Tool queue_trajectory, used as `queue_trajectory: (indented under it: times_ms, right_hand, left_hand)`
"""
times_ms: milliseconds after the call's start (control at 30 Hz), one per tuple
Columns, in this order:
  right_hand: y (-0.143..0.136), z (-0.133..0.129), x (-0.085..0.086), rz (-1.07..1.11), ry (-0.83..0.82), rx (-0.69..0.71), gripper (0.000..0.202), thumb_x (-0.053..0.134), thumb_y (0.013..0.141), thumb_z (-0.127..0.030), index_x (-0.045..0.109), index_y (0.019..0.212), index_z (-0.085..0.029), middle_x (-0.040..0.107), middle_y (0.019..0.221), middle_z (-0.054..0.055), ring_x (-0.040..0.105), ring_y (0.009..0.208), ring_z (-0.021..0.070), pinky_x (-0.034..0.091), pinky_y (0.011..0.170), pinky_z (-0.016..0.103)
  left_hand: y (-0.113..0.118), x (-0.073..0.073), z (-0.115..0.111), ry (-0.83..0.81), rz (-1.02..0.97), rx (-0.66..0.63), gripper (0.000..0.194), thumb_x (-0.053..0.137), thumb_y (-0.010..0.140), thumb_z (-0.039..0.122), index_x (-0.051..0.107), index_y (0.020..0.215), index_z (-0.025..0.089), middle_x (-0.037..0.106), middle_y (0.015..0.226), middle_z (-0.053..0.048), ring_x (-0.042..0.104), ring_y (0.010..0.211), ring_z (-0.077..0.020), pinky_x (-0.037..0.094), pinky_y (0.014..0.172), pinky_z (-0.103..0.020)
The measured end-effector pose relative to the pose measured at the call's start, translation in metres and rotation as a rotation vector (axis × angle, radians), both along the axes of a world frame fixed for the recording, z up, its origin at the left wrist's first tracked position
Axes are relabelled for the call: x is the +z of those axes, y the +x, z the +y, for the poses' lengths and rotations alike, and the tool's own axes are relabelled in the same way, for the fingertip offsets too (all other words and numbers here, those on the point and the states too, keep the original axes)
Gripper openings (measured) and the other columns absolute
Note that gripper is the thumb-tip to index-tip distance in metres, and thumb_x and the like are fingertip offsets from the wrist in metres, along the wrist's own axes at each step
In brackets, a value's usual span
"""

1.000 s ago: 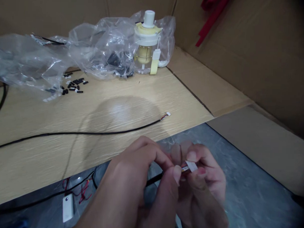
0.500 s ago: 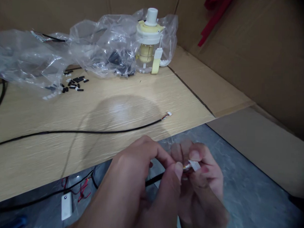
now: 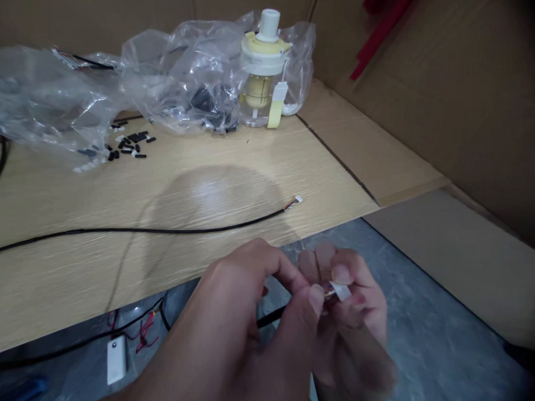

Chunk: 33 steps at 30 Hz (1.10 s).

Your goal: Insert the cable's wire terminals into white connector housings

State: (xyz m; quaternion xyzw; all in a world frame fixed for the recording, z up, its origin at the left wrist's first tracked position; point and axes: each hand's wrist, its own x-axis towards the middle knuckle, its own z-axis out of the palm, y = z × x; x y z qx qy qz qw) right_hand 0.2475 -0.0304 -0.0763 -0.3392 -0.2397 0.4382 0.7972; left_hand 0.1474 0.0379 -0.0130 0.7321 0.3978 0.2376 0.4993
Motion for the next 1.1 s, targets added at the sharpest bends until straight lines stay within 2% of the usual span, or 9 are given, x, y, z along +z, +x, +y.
queue_trajectory:
  times_ms: [233,400,533,667,833,933,1100]
  right_hand:
    - [0.002,-0.002,-0.001,-0.006,0.0,-0.009,0.007,0.065,0.081,-0.03,0.061,0.079,-0.023,0.037,0.064,-0.002,0.036,0.057,0.0116,0.032,0.048,0.023]
    - [0.002,-0.002,-0.001,0.019,0.006,-0.029,0.007,0.068,0.078,-0.026,0.063,0.077,-0.023,0.039,0.064,-0.002,0.038,0.058,0.0106,0.034,0.049,0.021]
    - [0.004,-0.001,-0.002,0.014,-0.007,-0.001,0.006,0.069,0.078,-0.024,0.063,0.078,-0.023,0.043,0.066,-0.003,0.04,0.059,0.0097,0.035,0.051,0.021]
    - [0.005,-0.002,-0.001,0.048,-0.063,0.024,0.006,0.069,0.078,-0.025,0.063,0.079,-0.024,0.049,0.072,-0.002,0.047,0.06,0.0093,0.04,0.053,0.022]
    - [0.005,-0.005,0.001,0.064,-0.082,0.022,0.005,0.07,0.078,-0.025,0.065,0.078,-0.023,0.052,0.074,-0.003,0.05,0.059,0.0073,0.044,0.054,0.018]
    - [0.005,-0.004,0.002,0.066,-0.106,0.04,0.007,0.07,0.078,-0.026,0.066,0.079,-0.021,0.054,0.074,-0.002,0.052,0.06,0.006,0.045,0.055,0.015]
    - [0.005,-0.004,0.001,0.099,-0.14,0.049,0.008,0.071,0.077,-0.026,0.067,0.081,-0.02,0.055,0.074,-0.002,0.054,0.062,0.0056,0.048,0.058,0.013]
  left_hand:
    - [-0.004,-0.003,-0.005,-0.147,0.126,-0.16,0.015,0.05,0.083,0.031,0.062,0.082,0.022,0.063,0.069,-0.001,0.057,0.057,-0.0139,0.051,0.054,-0.025]
    - [-0.003,-0.003,-0.002,-0.132,0.139,-0.143,0.013,0.05,0.082,0.027,0.062,0.081,0.021,0.064,0.074,-0.002,0.058,0.061,-0.0141,0.051,0.056,-0.025]
    - [-0.001,-0.005,-0.001,-0.148,0.097,-0.152,0.009,0.052,0.083,0.025,0.06,0.078,0.022,0.064,0.077,0.003,0.061,0.07,-0.0129,0.05,0.059,-0.023]
    - [0.003,-0.005,-0.003,-0.003,0.035,-0.109,0.011,0.055,0.082,0.017,0.06,0.074,0.022,0.064,0.071,0.007,0.061,0.065,-0.0073,0.047,0.055,-0.017]
    - [0.001,-0.007,-0.006,0.229,0.014,-0.038,0.012,0.06,0.081,0.012,0.061,0.083,0.024,0.068,0.079,0.011,0.064,0.071,-0.0029,0.05,0.067,-0.009]
    - [-0.003,-0.008,-0.009,0.381,0.027,-0.06,0.014,0.058,0.081,0.011,0.062,0.084,0.024,0.067,0.078,0.01,0.063,0.068,-0.002,0.05,0.072,-0.006]
    - [0.0,-0.008,-0.015,0.593,0.006,-0.072,0.018,0.053,0.078,0.006,0.066,0.08,0.017,0.066,0.071,0.004,0.062,0.062,-0.001,0.049,0.069,0.0]
